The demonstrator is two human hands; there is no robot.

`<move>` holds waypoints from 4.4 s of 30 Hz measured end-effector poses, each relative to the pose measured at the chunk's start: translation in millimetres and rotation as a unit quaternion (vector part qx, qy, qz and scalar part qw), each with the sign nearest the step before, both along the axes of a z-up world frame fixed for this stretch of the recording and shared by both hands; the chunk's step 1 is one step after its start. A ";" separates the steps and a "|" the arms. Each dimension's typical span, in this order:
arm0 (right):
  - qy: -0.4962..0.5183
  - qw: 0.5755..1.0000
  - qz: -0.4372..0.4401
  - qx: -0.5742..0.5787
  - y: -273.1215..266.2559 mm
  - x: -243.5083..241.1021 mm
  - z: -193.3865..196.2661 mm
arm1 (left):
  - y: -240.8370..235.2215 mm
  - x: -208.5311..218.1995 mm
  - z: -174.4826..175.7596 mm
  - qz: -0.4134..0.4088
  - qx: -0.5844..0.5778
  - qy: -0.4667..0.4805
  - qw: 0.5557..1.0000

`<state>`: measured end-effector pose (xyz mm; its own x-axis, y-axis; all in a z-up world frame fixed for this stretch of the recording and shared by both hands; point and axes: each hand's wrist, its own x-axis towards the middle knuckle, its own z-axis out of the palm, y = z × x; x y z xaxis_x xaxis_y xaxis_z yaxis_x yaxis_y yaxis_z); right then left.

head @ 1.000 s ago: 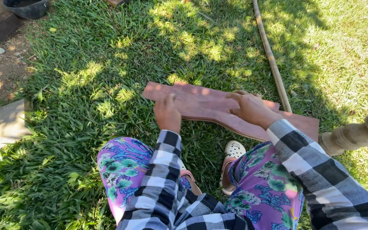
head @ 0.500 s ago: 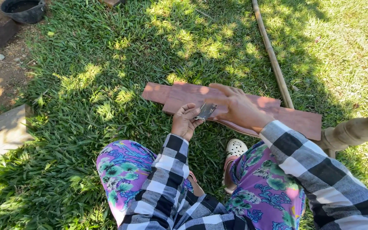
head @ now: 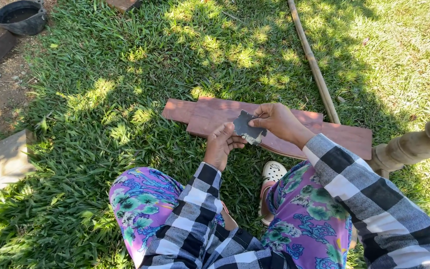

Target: Manually sanding wooden furniture components and planks using sandpaper in an outdoor setting.

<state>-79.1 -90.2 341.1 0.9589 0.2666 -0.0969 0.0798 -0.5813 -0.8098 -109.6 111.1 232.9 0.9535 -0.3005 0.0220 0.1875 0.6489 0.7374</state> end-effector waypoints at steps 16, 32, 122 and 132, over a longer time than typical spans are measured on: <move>0.069 0.995 -0.023 0.071 -15.2 13.9 -23.5 | -12.2 3.5 -11.8 0.077 0.015 -0.015 0.997; 0.179 0.953 -0.024 0.241 -11.7 6.2 -5.3 | -20.2 -31.8 45.4 0.288 0.333 -0.324 0.837; 0.202 0.923 -0.045 0.325 -5.4 -20.3 30.5 | -6.4 -50.4 89.2 0.354 0.467 -0.553 0.592; 0.061 0.990 0.055 0.119 -12.4 -21.5 17.6 | -6.6 -44.3 86.7 0.333 0.385 -0.381 0.772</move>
